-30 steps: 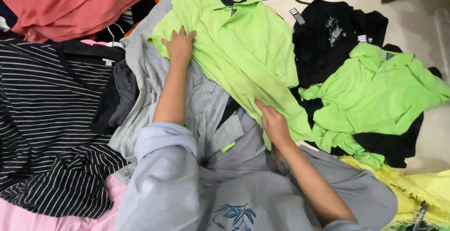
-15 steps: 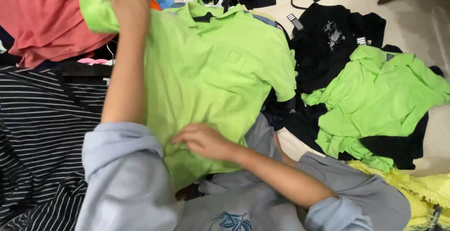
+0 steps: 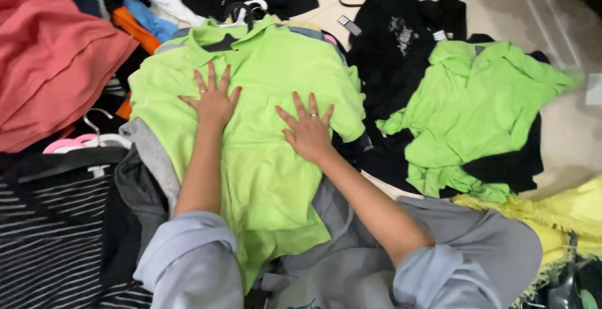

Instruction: Sorting through a pile of garments on the floor and placing them onto plastic hangers.

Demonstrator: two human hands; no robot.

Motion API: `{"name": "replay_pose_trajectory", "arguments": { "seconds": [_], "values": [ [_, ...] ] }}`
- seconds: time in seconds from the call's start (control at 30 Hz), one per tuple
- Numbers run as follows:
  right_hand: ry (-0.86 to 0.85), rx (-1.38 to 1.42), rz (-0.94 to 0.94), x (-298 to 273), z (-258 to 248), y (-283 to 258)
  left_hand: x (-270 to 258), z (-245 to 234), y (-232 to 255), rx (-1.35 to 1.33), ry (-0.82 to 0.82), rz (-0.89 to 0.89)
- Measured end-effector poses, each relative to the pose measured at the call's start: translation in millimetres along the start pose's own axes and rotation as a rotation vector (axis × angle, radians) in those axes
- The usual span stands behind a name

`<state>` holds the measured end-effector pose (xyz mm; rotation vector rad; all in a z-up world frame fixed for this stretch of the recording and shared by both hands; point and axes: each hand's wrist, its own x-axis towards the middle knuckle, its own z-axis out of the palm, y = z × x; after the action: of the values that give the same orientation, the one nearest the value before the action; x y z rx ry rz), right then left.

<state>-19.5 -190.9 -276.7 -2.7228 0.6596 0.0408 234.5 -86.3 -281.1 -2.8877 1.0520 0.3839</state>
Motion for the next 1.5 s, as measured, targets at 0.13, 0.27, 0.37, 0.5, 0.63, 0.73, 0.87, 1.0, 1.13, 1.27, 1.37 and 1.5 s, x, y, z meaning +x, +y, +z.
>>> {"name": "replay_pose_trajectory", "arguments": {
  "seconds": [0.13, 0.27, 0.37, 0.5, 0.63, 0.73, 0.87, 1.0, 1.13, 1.27, 1.37, 1.5],
  "values": [
    [0.063, 0.221, -0.126, -9.2, 16.0, 39.4, 17.2, 9.5, -0.7, 0.121, -0.020, -0.039],
    [0.272, 0.396, -0.078, -85.4, 5.8, 114.7, -10.5, -16.9, 64.8, 0.142, 0.119, 0.055],
    [0.251, 0.234, 0.161, -144.4, 18.8, 214.5, -45.0, -22.8, 141.2, 0.094, 0.176, 0.261],
    [0.086, 0.182, 0.524, -209.8, 46.4, 335.8, -93.0, -1.1, 246.1, 0.081, 0.180, 0.559],
    [-0.077, 0.107, 0.659, -238.9, 57.9, 377.7, -108.8, 53.0, 350.5, 0.048, 0.051, 0.729],
    [-0.258, -0.026, 0.662, -250.1, 79.7, 363.3, -118.3, 96.9, 411.4, -0.074, -0.073, 0.750],
    [-0.228, 0.079, 0.701, -249.6, 68.9, 351.7, -129.2, 178.5, 455.4, -0.019, -0.194, 0.782],
    [-0.191, 0.191, 0.683, -248.7, 79.3, 366.8, -145.9, 219.0, 461.5, 0.045, -0.262, 0.829],
    [-0.152, 0.322, 0.640, -247.7, 75.9, 381.1, -140.5, 230.9, 465.0, -0.105, -0.097, 0.784],
    [-0.032, 0.418, 0.639, -260.8, 66.5, 415.6, -126.4, 255.1, 463.8, -0.263, -0.089, 0.723],
    [0.151, 0.095, 0.701, -266.1, 23.5, 418.2, -129.1, 236.5, 462.9, -0.368, 0.023, 0.680],
    [0.158, 0.061, 0.583, -266.8, 30.3, 446.7, -142.0, 168.0, 456.9, -0.600, -0.056, 0.746]
  ]
}}
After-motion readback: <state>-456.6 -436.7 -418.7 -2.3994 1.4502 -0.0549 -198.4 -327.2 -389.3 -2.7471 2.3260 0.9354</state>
